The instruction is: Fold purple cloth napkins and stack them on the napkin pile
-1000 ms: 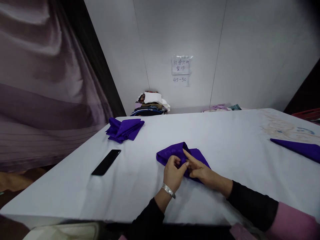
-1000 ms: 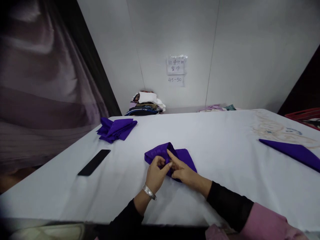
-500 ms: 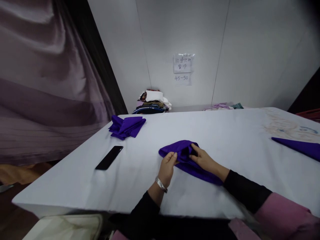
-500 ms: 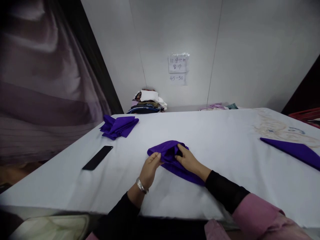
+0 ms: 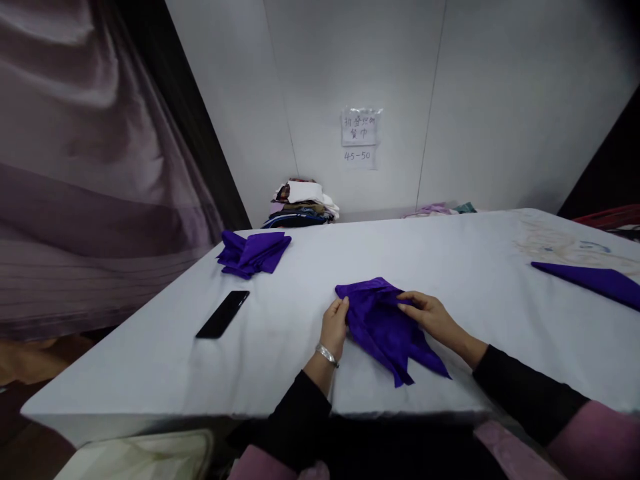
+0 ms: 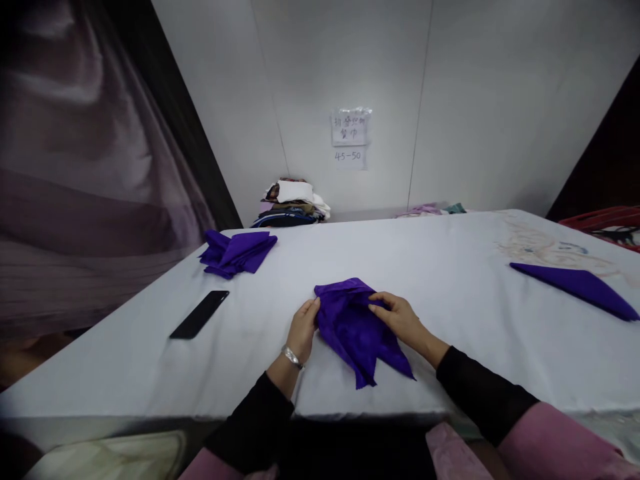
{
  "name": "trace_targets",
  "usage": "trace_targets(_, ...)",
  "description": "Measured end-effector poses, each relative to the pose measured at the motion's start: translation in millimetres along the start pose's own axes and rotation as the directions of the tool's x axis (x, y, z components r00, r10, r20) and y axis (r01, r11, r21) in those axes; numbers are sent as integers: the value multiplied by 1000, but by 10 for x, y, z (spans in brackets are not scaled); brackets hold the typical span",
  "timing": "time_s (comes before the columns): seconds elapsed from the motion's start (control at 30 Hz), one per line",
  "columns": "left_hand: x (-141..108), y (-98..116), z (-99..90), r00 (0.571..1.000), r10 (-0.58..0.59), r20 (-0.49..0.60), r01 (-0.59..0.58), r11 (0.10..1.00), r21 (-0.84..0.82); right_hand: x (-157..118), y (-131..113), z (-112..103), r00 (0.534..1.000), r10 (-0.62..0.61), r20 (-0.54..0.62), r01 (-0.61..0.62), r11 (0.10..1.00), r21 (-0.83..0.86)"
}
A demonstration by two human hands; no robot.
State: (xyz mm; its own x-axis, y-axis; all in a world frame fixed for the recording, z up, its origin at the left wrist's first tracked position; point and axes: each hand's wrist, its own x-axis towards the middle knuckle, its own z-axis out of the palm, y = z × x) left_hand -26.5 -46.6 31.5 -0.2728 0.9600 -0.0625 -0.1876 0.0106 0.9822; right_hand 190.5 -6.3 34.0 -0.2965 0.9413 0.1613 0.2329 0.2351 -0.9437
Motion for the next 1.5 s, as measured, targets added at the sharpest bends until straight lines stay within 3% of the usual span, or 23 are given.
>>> trace_targets(0.1, 20, -39, -25, 1000, -8, -24, 5, 993, -118, -34, 46, 11, 995, -23, -95, 23, 1000, -2)
trace_targets(0.2, 32, -32, -30, 999, 36, -22, -39, 984, -173, -23, 34, 12, 990, -96, -99, 97, 995, 10)
trace_targets(0.33, 47, -105, -62, 992, 114, -50, -114, 993, 4, -69, 96, 57, 987, -159, -34, 159, 987, 19)
trace_targets(0.47, 63, -232, -78, 973, 226, -48, -206, 942, 264, -150, 246, 117, 993, -114, 11, 113, 991, 77)
trace_targets(0.63, 54, -298, -21, 959, 283, -6, -264, 903, 340, -134, 438, 167, 996, -88, 0, 88, 990, 106)
trace_targets(0.77, 51, -294, 13, 953, 304, 9, -285, 881, 379, -92, 506, 192, 989, -148, 31, 145, 986, 84)
trace_targets(1.2, 70, -280, 49, 967, 255, 16, -243, 901, 358, -99, 339, 196, 977, -172, 127, 121, 934, 337)
trace_targets(1.4, 56, -269, 38, 973, 201, 110, -227, 920, 320, -92, 154, 192, 951, -190, 243, 168, 980, 110)
trace_targets(1.5, 68, -292, 22, 978, 171, 120, -198, 939, 280, -48, 160, 214, 944, -218, 248, 209, 976, 62)
